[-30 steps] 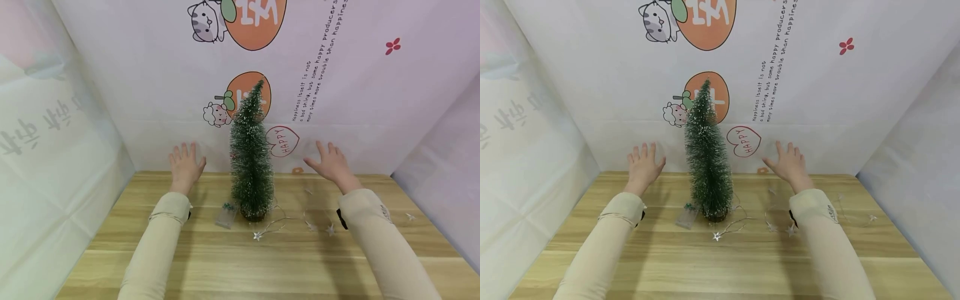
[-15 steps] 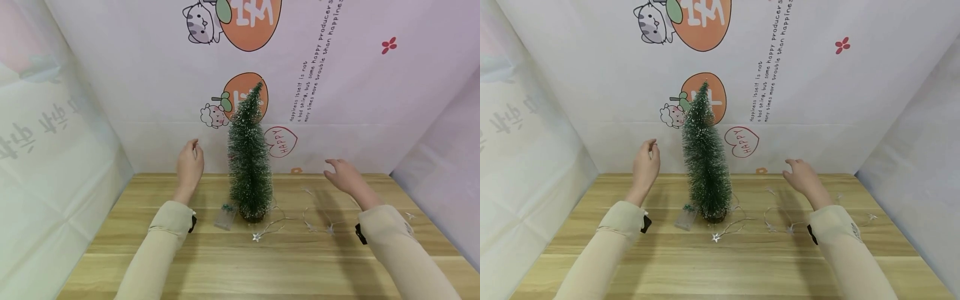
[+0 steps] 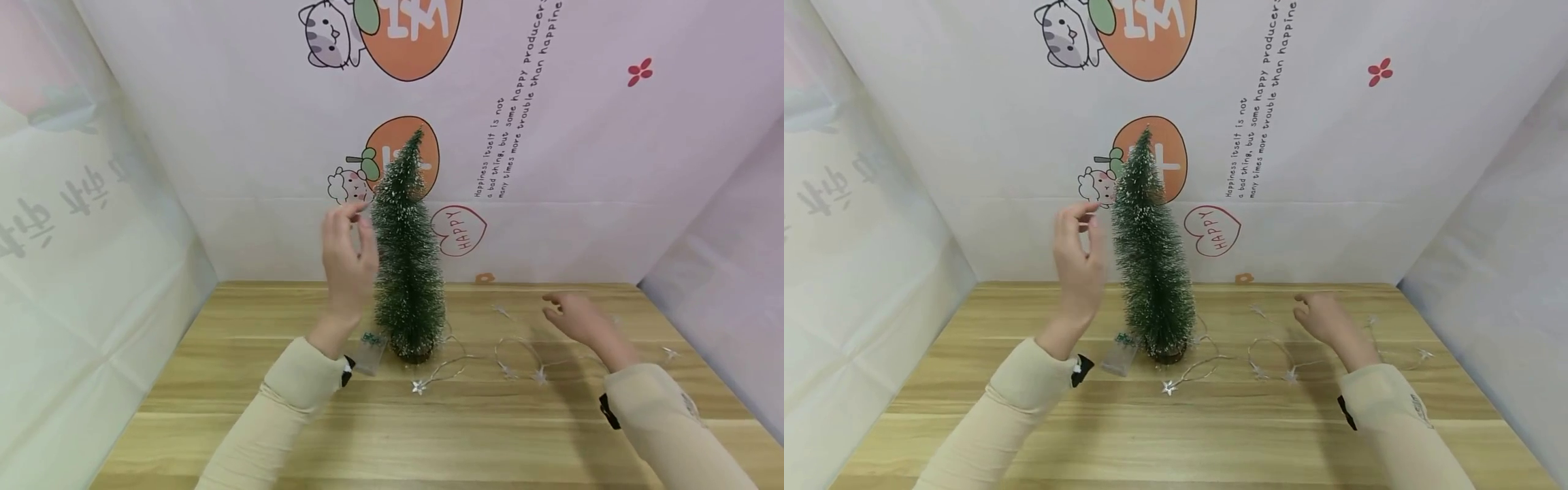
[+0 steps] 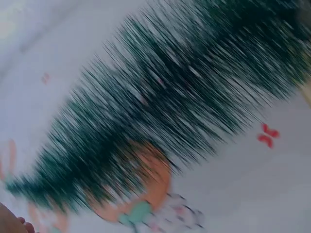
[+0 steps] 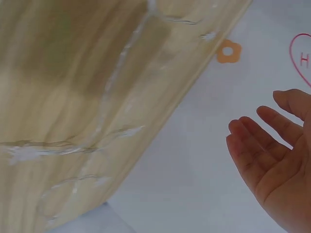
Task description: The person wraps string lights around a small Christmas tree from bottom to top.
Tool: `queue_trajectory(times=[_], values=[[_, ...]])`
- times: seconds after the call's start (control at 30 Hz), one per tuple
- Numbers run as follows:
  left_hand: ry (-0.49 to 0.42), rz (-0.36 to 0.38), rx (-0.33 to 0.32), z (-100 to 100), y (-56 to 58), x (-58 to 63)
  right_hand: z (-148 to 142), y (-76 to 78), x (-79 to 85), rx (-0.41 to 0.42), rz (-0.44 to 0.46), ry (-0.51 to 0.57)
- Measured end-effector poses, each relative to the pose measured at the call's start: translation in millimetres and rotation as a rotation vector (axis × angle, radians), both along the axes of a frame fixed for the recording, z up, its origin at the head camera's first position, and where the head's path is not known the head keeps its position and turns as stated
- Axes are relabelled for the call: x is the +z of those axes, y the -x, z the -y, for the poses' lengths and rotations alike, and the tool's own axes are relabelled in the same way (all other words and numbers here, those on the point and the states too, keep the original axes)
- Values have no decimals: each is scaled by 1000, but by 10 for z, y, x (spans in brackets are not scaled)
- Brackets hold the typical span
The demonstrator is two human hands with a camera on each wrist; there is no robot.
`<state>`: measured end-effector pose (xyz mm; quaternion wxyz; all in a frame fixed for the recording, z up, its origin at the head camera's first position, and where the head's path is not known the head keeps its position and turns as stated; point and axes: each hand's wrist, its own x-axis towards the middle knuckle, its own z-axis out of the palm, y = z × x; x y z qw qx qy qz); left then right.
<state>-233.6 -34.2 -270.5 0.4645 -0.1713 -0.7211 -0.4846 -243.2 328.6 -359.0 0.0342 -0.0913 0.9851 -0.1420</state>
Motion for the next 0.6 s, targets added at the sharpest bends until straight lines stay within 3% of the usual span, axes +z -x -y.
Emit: queue_trajectory(times=[0.13,0.23,0.37,0.5,0.6], values=[[134,-197,-46,-198,-151,0,-74,-51,-105,-3,-11,-5],[268,-305,-71,-322,-236,-46,-121,-83,-164,2,-26,-1],[554,-421,-43,-473,-308,-156,-175,-120,-221,-3,-28,-17],[883,-465,-19,-655,-378,-338,-237,-148,-287,-8,-20,-35],[1046,-393,-37,-832,-423,-493,-290,-167,-337,-9,3,-32]])
